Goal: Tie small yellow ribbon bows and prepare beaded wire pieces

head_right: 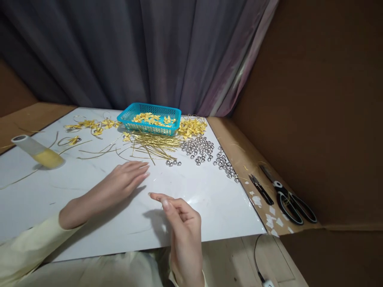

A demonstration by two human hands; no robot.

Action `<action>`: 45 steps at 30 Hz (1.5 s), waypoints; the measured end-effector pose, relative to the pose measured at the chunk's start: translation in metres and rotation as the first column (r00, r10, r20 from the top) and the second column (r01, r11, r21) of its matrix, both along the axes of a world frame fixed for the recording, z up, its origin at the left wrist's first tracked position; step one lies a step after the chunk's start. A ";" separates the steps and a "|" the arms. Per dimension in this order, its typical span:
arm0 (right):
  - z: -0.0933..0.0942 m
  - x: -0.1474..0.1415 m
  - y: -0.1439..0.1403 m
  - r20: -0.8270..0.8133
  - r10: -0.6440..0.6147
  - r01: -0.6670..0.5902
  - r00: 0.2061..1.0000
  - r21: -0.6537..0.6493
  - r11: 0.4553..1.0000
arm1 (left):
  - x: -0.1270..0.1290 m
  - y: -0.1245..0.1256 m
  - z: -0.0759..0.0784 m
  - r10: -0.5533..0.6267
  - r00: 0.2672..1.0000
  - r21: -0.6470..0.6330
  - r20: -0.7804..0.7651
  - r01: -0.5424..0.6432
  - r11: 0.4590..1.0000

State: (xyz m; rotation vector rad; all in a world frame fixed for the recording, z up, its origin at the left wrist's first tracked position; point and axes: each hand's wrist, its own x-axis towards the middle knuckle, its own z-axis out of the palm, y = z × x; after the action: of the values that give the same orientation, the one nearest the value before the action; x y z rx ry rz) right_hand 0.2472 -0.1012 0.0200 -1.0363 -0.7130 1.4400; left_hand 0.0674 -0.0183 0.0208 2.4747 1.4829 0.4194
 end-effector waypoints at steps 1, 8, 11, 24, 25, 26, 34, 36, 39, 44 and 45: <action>0.000 0.002 -0.001 0.009 0.003 -0.003 1.000 -0.012 1.000 | 0.005 0.000 -0.008 0.005 0.997 0.008 -0.074 -0.005 1.000; 0.000 0.015 -0.005 0.110 -0.004 0.005 0.994 -0.008 1.000 | 0.020 -0.009 -0.039 -0.047 0.958 0.038 -0.282 0.060 0.997; 0.000 0.022 -0.007 0.166 -0.026 0.025 0.986 0.009 1.000 | 0.021 -0.010 -0.042 -0.052 0.961 0.057 -0.270 0.070 0.996; 0.000 0.033 -0.014 0.216 -0.067 0.042 0.974 0.116 0.992 | -0.014 -0.047 -0.025 -0.282 0.944 -0.097 -0.169 0.269 0.958; -0.001 0.033 -0.014 0.219 -0.078 0.055 0.973 0.111 0.992 | -0.021 -0.052 -0.024 -0.293 0.937 -0.083 -0.188 0.282 0.956; -0.002 0.034 -0.014 0.222 -0.089 0.068 0.971 0.104 0.992 | -0.029 -0.056 -0.023 -0.302 0.930 -0.074 -0.209 0.293 0.953; -0.003 0.034 -0.015 0.251 -0.111 0.092 0.962 0.087 0.992 | -0.090 -0.089 -0.049 -0.217 0.947 0.102 -0.238 0.246 0.964; -0.003 0.033 -0.015 0.262 -0.108 0.087 0.959 0.088 0.992 | -0.099 -0.095 -0.055 -0.183 0.959 0.171 -0.218 0.222 0.960; -0.002 0.032 -0.015 0.276 -0.115 0.098 0.954 0.074 0.992 | -0.106 -0.101 -0.056 -0.169 0.958 0.221 -0.233 0.221 0.950; -0.002 0.033 -0.015 0.301 -0.109 0.095 0.947 0.060 0.994 | -0.112 -0.108 -0.049 -0.094 0.963 0.264 -0.253 0.162 0.951; -0.003 0.034 -0.015 0.304 -0.101 0.088 0.947 0.057 0.994 | -0.112 -0.110 -0.049 -0.083 0.963 0.266 -0.258 0.154 0.952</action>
State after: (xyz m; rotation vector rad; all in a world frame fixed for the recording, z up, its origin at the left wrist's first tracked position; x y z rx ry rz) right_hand 0.2808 -0.1159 0.0173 -1.2597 -0.8997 1.1877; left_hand -0.0449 -0.1279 -0.0282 2.9188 1.4341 0.3349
